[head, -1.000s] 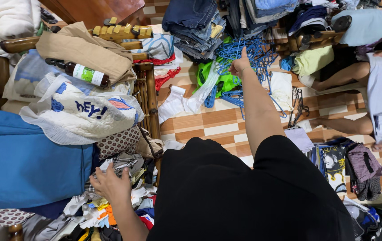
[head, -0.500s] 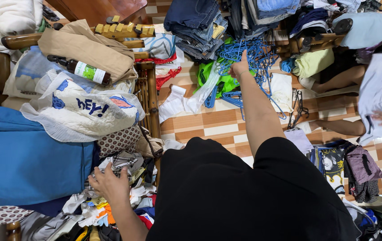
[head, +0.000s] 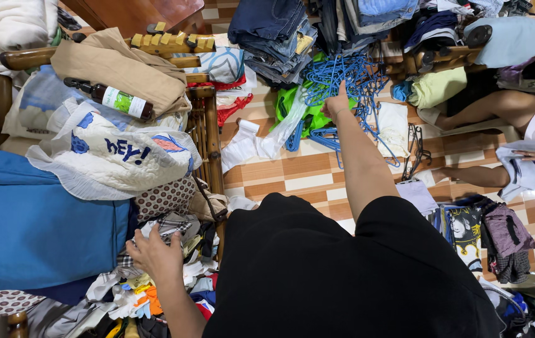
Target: The person sorts through a pile of clothes and other items on a wooden chair, picking up various garments and placing them into a clear plastic bag. They also handle a small bottle and a patterned cloth, moving them around the pile.
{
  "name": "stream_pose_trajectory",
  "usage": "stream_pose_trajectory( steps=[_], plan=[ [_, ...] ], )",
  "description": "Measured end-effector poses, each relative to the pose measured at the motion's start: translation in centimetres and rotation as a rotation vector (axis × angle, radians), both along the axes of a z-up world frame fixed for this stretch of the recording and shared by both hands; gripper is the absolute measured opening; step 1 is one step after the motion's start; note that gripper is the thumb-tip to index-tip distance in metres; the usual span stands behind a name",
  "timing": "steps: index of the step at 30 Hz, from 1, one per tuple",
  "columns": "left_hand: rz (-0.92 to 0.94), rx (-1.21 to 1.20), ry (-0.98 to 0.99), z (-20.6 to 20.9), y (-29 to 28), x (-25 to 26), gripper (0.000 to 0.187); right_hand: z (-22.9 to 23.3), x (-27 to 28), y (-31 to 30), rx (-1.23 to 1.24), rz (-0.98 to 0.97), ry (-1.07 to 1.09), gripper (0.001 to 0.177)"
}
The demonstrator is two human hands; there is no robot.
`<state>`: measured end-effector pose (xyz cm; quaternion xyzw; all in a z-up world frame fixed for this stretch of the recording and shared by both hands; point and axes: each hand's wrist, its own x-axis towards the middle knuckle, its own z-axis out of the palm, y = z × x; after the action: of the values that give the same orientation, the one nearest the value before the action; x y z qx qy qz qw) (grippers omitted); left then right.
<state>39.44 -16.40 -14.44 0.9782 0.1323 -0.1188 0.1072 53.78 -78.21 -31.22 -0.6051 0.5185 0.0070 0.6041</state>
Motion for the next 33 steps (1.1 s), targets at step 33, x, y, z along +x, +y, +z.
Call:
stream_pose_trajectory(
  steps=[33],
  plan=[
    [-0.065,0.007,-0.023,-1.0,-1.1,1.4,0.059,7.1,3.2,-0.1,-1.060,0.330,-0.482,0.093]
  ],
)
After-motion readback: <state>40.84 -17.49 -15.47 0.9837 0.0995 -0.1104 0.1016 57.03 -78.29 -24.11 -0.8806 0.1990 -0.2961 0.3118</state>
